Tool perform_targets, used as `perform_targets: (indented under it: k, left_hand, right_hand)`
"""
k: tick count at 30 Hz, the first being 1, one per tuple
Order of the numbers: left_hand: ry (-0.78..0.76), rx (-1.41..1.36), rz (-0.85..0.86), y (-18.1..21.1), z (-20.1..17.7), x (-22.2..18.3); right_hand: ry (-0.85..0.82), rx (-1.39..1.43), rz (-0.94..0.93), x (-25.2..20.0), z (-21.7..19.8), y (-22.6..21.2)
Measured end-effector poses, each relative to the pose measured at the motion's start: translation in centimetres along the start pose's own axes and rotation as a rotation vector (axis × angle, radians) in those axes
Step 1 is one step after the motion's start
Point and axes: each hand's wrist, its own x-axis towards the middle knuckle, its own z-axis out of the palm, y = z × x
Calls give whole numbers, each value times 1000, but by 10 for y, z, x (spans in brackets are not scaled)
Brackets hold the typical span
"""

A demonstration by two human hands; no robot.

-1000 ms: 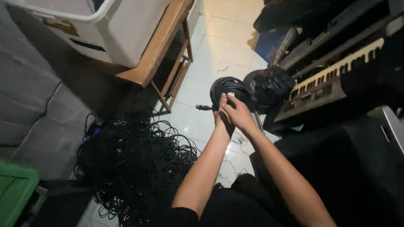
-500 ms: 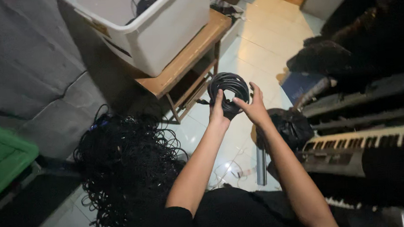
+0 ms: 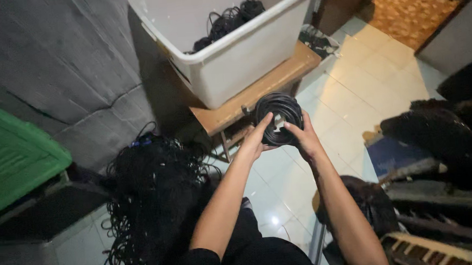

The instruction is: The person places coiled cables into a white bin, then picks up a cable from a large pile on the floor and wraps it around their hand to form a new coil.

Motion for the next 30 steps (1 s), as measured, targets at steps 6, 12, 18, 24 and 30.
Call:
perform_targets:
  k: [6,12,18,24,30]
  left_hand:
    - [-10,249,170,84,-9,53]
    - [-86,300,323,155,-26,110]
    - [-32,434,463,208,-40,170]
    - [85,454,268,281,-36,217]
    - [327,669,318,340,-42,283]
  right_hand:
    - [-16,-45,-42,101,16,-12]
    - [-61,-51,-57,179,37,-32]
    - [-109,-186,-53,250,48,-58]
    - [-178,-168,-27,339,62,-89]
    - [-233,-220,129,432,80,-109]
